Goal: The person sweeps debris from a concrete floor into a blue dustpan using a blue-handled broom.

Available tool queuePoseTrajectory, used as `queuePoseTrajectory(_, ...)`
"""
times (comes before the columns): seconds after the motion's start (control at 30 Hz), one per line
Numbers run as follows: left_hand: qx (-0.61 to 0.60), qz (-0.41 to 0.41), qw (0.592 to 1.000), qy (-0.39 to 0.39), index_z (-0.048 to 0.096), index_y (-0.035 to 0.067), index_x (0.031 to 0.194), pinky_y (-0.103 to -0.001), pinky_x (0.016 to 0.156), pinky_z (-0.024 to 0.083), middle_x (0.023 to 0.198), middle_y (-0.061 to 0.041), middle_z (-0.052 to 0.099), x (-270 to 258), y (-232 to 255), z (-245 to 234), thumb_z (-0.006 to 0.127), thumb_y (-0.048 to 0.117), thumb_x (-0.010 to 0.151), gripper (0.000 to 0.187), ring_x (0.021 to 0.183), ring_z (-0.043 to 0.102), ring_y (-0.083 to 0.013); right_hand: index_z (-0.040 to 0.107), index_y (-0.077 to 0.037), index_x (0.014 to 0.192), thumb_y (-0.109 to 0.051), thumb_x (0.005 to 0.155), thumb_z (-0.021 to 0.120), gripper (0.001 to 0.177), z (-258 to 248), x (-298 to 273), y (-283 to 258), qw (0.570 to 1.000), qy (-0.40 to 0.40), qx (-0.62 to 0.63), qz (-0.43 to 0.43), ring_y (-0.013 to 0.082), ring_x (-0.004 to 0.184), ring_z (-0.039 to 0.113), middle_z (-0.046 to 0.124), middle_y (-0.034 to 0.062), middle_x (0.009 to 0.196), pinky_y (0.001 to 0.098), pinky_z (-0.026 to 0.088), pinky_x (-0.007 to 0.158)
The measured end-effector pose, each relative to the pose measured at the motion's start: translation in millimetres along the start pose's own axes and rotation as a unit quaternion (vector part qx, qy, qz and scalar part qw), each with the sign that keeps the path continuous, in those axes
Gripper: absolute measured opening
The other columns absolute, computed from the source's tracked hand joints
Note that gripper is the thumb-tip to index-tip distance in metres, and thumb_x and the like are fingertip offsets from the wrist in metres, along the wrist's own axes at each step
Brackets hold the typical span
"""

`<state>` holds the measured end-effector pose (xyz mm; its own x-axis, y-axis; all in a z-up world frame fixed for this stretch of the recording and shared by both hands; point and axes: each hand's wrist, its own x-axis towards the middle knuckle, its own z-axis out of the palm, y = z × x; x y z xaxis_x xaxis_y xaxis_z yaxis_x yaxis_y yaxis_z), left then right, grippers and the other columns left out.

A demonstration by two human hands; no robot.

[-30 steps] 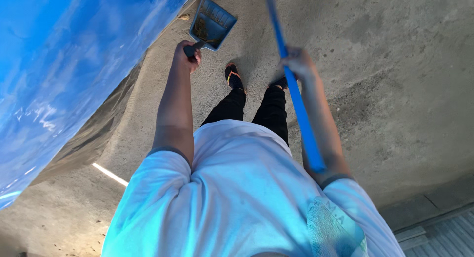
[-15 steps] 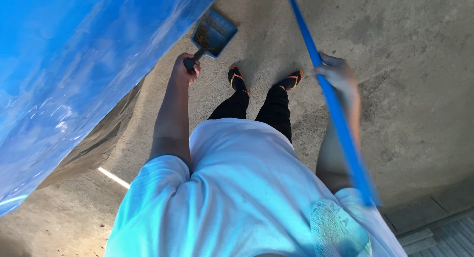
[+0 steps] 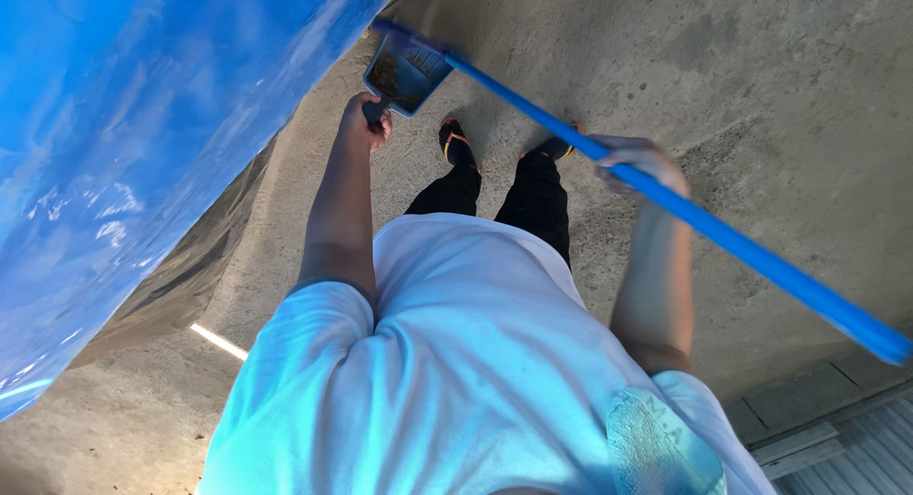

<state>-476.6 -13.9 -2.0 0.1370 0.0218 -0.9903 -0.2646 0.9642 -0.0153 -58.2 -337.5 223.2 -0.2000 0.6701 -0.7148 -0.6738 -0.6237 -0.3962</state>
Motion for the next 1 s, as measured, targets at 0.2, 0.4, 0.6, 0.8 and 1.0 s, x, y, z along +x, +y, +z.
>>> queuePoseTrajectory(0.2, 0.006, 0.021, 1.0, -0.011, 0.049, -0.004, 0.092, -0.025, 0.044, 0.053, 0.069, -0.009, 0.056, -11.6, -6.8, -31.0, 0.067, 0.016, 0.087, 0.028, 0.051, 0.055, -0.0149, 0.052, 0.012, 0.145, 0.0, 0.083, 0.061, 0.064, 43.4, -50.4, -35.5, 0.965, 0.219, -0.128, -0.069, 0.006, 0.045, 0.05, 0.061, 0.0069, 0.074, 0.02, 0.035, 0.036)
queuePoseTrajectory(0.4, 0.032, 0.006, 0.998, -0.054, 0.046, -0.002, 0.088, -0.025, 0.041, 0.051, 0.069, -0.011, 0.056, -24.0, -24.1, -66.4, 0.066, 0.019, 0.086, 0.03, 0.049, 0.053, -0.016, 0.061, 0.013, 0.14, -0.006, 0.091, 0.067, 0.053, 26.8, 17.4, -14.5, 0.915, 0.312, -0.25, -0.047, 0.0093, 0.054, 0.051, 0.063, 0.0066, 0.08, 0.0256, 0.038, 0.043)
queuePoseTrajectory(0.6, 0.02, -0.039, 0.999, -0.023, 0.048, -0.002, 0.086, -0.027, 0.042, 0.048, 0.067, -0.01, 0.056, -12.3, -45.4, -68.0, 0.066, 0.019, 0.083, 0.027, 0.049, 0.054, -0.018, 0.058, 0.009, 0.146, -0.004, 0.086, 0.073, 0.064, 30.4, 46.7, 92.4, 0.921, 0.275, -0.276, -0.009, 0.0078, 0.062, 0.062, 0.069, 0.0059, 0.081, 0.0202, 0.047, 0.052)
queuePoseTrajectory(0.8, 0.018, -0.026, 0.999, -0.018, 0.049, 0.003, 0.076, -0.028, 0.042, 0.049, 0.064, -0.009, 0.054, 0.0, -70.9, -67.3, 0.069, 0.021, 0.081, 0.027, 0.048, 0.053, -0.0199, 0.039, 0.009, 0.155, -0.001, 0.084, 0.065, 0.076, 33.9, -52.8, 146.0, 0.995, 0.07, 0.027, -0.066, 0.0075, 0.045, 0.049, 0.059, 0.0068, 0.073, 0.0231, 0.038, 0.038)
queuePoseTrajectory(1.0, -0.017, 0.008, 1.0, -0.008, 0.053, -0.002, 0.083, -0.024, 0.045, 0.051, 0.072, -0.01, 0.059, -11.4, -84.0, -124.7, 0.07, 0.021, 0.085, 0.029, 0.054, 0.058, -0.016, 0.052, 0.012, 0.149, 0.001, 0.081, 0.059, 0.07, 71.6, -106.3, 141.1, 0.959, 0.247, -0.095, -0.1, 0.0077, 0.046, 0.047, 0.063, 0.009, 0.075, 0.0227, 0.034, 0.038)
